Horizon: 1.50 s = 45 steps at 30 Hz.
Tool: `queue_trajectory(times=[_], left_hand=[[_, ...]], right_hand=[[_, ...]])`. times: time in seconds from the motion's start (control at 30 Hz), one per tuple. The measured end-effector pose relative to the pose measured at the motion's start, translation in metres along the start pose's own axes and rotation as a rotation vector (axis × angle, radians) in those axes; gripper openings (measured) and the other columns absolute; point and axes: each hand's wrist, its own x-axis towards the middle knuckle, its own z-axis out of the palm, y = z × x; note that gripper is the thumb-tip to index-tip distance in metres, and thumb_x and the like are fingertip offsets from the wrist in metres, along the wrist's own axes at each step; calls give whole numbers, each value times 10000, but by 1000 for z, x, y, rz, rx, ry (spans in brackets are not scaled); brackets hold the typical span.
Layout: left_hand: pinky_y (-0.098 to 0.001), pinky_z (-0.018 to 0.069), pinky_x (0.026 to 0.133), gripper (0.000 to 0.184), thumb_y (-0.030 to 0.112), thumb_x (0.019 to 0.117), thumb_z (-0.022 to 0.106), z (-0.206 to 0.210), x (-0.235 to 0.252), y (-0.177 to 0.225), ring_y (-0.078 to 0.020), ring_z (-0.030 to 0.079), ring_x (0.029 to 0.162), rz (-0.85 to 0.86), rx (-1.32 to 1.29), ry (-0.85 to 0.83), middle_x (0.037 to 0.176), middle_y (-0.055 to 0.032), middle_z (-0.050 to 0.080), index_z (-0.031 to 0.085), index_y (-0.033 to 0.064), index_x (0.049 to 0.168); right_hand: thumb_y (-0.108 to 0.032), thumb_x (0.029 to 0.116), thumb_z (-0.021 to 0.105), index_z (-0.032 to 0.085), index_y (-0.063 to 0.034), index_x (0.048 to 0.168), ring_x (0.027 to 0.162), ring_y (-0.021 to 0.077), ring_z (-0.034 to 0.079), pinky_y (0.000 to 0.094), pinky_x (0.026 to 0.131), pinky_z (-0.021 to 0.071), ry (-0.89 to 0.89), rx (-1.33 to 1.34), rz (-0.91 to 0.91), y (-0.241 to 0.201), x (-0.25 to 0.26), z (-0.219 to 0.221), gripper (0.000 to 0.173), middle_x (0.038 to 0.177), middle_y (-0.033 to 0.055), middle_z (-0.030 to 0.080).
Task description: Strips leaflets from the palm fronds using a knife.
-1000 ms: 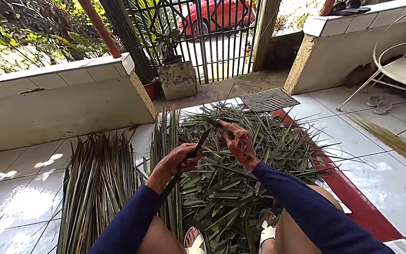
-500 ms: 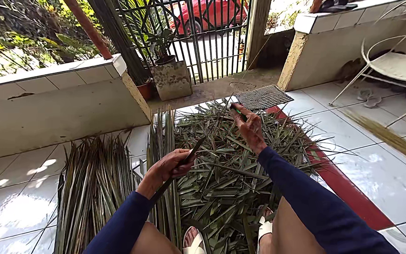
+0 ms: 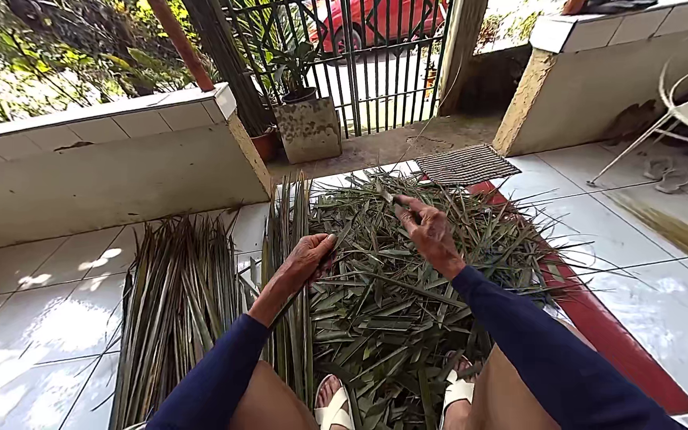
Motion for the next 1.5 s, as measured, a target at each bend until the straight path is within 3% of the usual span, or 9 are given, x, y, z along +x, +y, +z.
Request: queue_trajectory(times=[0.07, 0.13, 0.23, 0.53, 0.8, 0.93, 1.37, 1.43, 1.5], left_hand=[[-204, 363, 364, 389, 335, 1122, 426, 4, 3, 1, -84, 429, 398, 55, 99, 38, 595, -25, 521, 631, 45, 966], [-213, 372, 375, 383, 330, 1121, 431, 9, 7, 3, -93, 447, 407, 109, 182, 52, 594, -28, 535, 639, 55, 955], [-220, 382, 388, 388, 321, 1122, 432, 15, 9, 5, -101, 469, 418, 167, 265, 83, 595, -29, 551, 641, 62, 924], [-231, 405, 412, 379, 322, 1120, 438, 18, 8, 7, -109, 500, 447, 230, 340, 125, 608, -34, 565, 628, 79, 900], [-217, 388, 415, 384, 323, 1119, 440, 20, 2, 11, -88, 479, 446, 240, 355, 100, 604, -7, 554, 624, 95, 870], [-219, 381, 407, 374, 319, 1120, 436, 16, -1, 13, -96, 476, 445, 233, 339, 77, 613, -14, 557, 635, 90, 902], [-226, 390, 397, 382, 327, 1122, 427, 7, -5, 8, -95, 477, 435, 217, 354, 52, 596, -3, 544, 633, 97, 898], [-221, 385, 393, 382, 326, 1122, 427, 7, -5, 9, -93, 471, 429, 197, 333, 80, 594, -5, 546, 642, 89, 914], [-223, 387, 388, 387, 327, 1123, 426, 9, -2, 12, -99, 469, 424, 186, 319, 114, 597, -18, 549, 645, 77, 924]], right_hand=[[-357, 1061, 555, 695, -269, 1345, 712, 186, 639, 463, 658, 536, -90, -15, -8, -5, -12, 16, 329, 966, 28, 731], [-377, 1059, 556, 689, -296, 1349, 796, 172, 679, 467, 727, 558, -137, -19, 4, -6, -16, 23, 330, 1036, 4, 746], [-378, 1063, 551, 692, -272, 1347, 840, 179, 695, 474, 768, 562, -150, -18, 3, -6, -15, 25, 335, 1062, 9, 751], [-376, 1060, 551, 694, -269, 1354, 995, 218, 711, 511, 852, 560, -43, -147, 7, -7, -14, 23, 344, 1141, 26, 749], [-364, 1076, 528, 680, -201, 1370, 953, 298, 709, 579, 799, 540, 77, -111, 38, 4, 4, 0, 369, 1151, 98, 741], [-385, 1068, 524, 688, -232, 1362, 1085, 234, 699, 546, 928, 527, 121, -87, 87, 16, 21, -9, 370, 1236, 32, 732], [-381, 1083, 486, 666, -169, 1371, 893, 293, 692, 544, 837, 537, 334, -53, 215, 65, 54, -57, 400, 1094, 134, 732], [-416, 1078, 496, 655, -123, 1348, 809, 287, 632, 518, 766, 505, 353, 7, 200, 57, 49, -55, 429, 971, 143, 685], [-489, 1037, 552, 659, -104, 1291, 853, 273, 650, 526, 787, 526, 255, 77, 177, 35, 35, -42, 474, 972, 128, 683]])
